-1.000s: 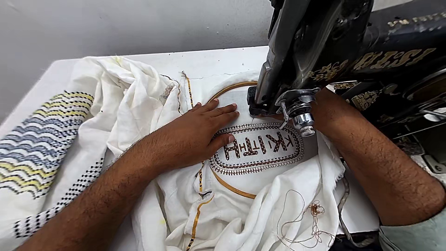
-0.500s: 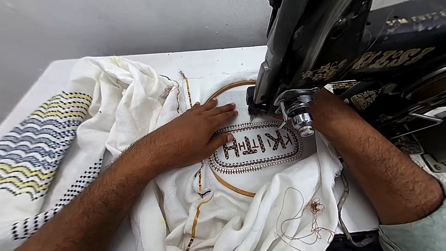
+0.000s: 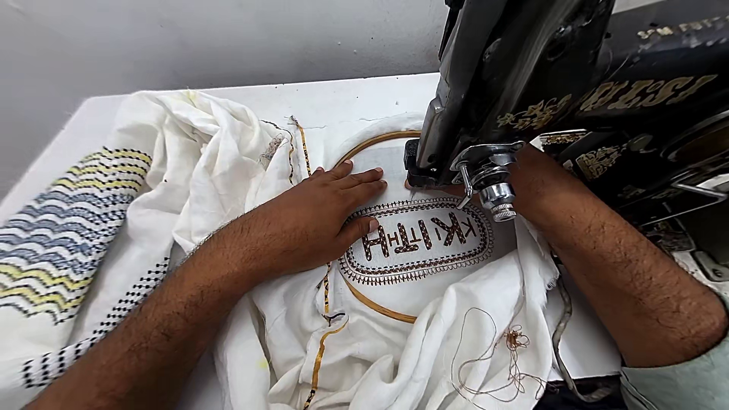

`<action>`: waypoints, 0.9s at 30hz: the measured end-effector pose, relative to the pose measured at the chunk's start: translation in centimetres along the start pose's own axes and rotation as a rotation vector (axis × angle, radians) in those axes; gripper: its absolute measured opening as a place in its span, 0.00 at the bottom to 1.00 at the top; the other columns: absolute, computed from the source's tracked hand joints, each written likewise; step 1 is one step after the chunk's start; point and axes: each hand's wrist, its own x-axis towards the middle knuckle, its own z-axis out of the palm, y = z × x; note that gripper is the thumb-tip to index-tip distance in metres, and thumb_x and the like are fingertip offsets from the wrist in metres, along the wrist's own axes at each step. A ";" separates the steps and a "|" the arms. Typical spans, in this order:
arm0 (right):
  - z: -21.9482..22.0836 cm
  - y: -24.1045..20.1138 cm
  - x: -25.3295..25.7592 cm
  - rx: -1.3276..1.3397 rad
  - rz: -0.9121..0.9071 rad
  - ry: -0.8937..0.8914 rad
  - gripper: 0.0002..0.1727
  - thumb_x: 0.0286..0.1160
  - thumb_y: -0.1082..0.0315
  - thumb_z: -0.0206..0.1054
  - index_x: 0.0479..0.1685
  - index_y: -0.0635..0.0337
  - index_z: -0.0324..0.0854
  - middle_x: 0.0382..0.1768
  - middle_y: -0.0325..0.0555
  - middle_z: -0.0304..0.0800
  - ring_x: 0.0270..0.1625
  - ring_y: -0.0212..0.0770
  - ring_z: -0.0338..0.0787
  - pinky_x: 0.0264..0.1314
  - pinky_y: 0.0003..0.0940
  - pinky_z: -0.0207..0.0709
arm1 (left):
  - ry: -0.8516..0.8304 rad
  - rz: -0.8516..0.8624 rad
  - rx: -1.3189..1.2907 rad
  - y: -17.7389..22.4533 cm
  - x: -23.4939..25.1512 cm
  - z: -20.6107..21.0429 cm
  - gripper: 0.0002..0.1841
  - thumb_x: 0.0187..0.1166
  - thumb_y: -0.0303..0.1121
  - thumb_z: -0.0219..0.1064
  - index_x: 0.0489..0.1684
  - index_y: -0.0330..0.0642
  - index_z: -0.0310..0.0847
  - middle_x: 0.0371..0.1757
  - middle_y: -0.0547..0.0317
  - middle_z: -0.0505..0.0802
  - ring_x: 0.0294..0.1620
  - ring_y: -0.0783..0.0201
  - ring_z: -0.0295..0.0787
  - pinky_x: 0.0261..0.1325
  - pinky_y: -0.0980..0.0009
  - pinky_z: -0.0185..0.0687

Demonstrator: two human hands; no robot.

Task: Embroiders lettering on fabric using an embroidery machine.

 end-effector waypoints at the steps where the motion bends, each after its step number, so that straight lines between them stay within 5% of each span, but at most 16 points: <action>1: 0.0 -0.2 -0.3 0.007 0.002 0.025 0.15 0.71 0.68 0.73 0.49 0.73 0.85 0.46 0.65 0.88 0.52 0.52 0.86 0.56 0.52 0.73 | 0.000 0.000 0.000 0.0 0.0 0.0 0.33 0.90 0.56 0.46 0.90 0.52 0.67 0.92 0.63 0.68 0.94 0.47 0.56 0.88 0.34 0.52; 14: 0.5 0.3 -0.2 -0.008 -0.103 0.099 0.16 0.69 0.67 0.73 0.49 0.71 0.85 0.46 0.63 0.89 0.51 0.51 0.87 0.56 0.50 0.74 | -0.019 0.000 -0.007 0.0 0.1 -0.1 0.33 0.90 0.56 0.47 0.91 0.52 0.66 0.93 0.62 0.67 0.94 0.47 0.55 0.89 0.35 0.51; 19: 0.3 -0.1 -0.3 -0.003 -0.069 0.069 0.16 0.71 0.69 0.72 0.50 0.76 0.84 0.49 0.69 0.88 0.55 0.57 0.86 0.60 0.55 0.72 | -0.005 0.005 -0.010 -0.1 0.1 0.0 0.32 0.90 0.56 0.46 0.90 0.51 0.66 0.92 0.61 0.68 0.94 0.45 0.56 0.88 0.34 0.52; 27: 0.2 0.1 -0.3 0.060 -0.069 0.061 0.17 0.69 0.68 0.73 0.52 0.72 0.84 0.49 0.64 0.88 0.55 0.52 0.86 0.59 0.52 0.73 | -0.013 0.002 0.002 -0.1 -0.1 -0.2 0.32 0.90 0.56 0.46 0.90 0.51 0.67 0.92 0.61 0.68 0.94 0.46 0.56 0.88 0.35 0.53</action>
